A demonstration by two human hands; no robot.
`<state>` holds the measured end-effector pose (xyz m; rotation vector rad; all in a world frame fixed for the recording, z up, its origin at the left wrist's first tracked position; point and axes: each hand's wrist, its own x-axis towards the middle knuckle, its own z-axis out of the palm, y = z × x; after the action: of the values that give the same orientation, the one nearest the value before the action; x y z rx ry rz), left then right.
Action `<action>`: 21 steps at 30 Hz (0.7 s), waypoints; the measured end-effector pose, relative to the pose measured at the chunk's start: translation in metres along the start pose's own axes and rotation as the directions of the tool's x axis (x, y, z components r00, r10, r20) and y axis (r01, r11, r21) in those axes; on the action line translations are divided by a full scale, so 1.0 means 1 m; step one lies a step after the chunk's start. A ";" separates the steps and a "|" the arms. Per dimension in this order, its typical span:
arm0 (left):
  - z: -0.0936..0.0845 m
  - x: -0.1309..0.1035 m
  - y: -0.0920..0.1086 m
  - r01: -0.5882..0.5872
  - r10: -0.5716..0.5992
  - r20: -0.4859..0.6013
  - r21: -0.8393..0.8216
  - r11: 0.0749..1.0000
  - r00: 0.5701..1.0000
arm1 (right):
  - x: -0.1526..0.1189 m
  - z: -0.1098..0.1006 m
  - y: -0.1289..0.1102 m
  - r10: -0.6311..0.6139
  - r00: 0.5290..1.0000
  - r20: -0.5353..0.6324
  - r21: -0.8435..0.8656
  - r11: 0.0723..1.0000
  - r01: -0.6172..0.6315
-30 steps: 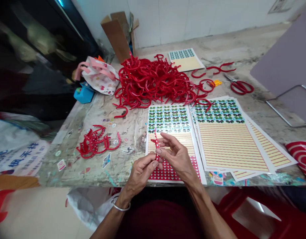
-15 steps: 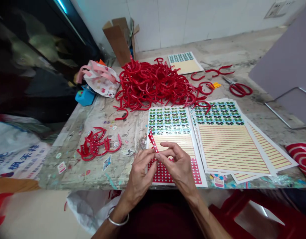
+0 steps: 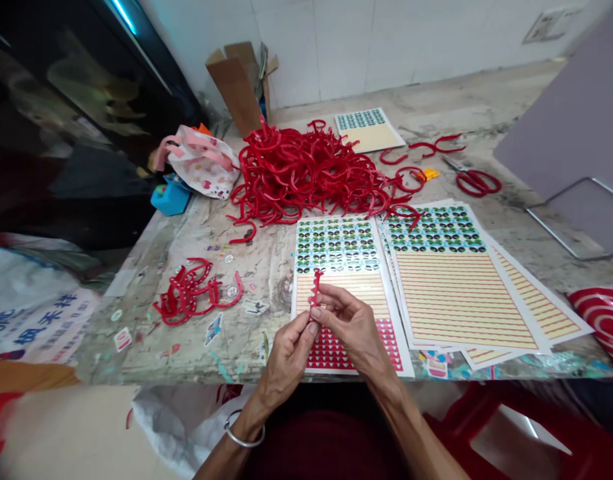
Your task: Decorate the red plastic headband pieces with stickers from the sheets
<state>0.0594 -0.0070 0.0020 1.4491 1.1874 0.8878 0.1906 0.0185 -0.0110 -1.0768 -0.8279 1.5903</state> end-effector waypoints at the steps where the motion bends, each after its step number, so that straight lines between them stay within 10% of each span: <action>1: -0.001 0.000 0.000 -0.010 0.010 0.011 0.009 1.000 1.000 | 0.000 0.001 -0.002 0.006 1.000 0.017 0.014 1.000 -0.006; 21: -0.012 -0.005 -0.001 -0.072 0.064 0.095 0.081 0.994 0.993 | 0.004 0.000 -0.034 -0.009 0.994 0.113 -0.133 0.991 0.024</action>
<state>0.0470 -0.0085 0.0039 1.5903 1.1235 0.8161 0.2023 0.0309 0.0184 -1.0802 -1.0290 1.6110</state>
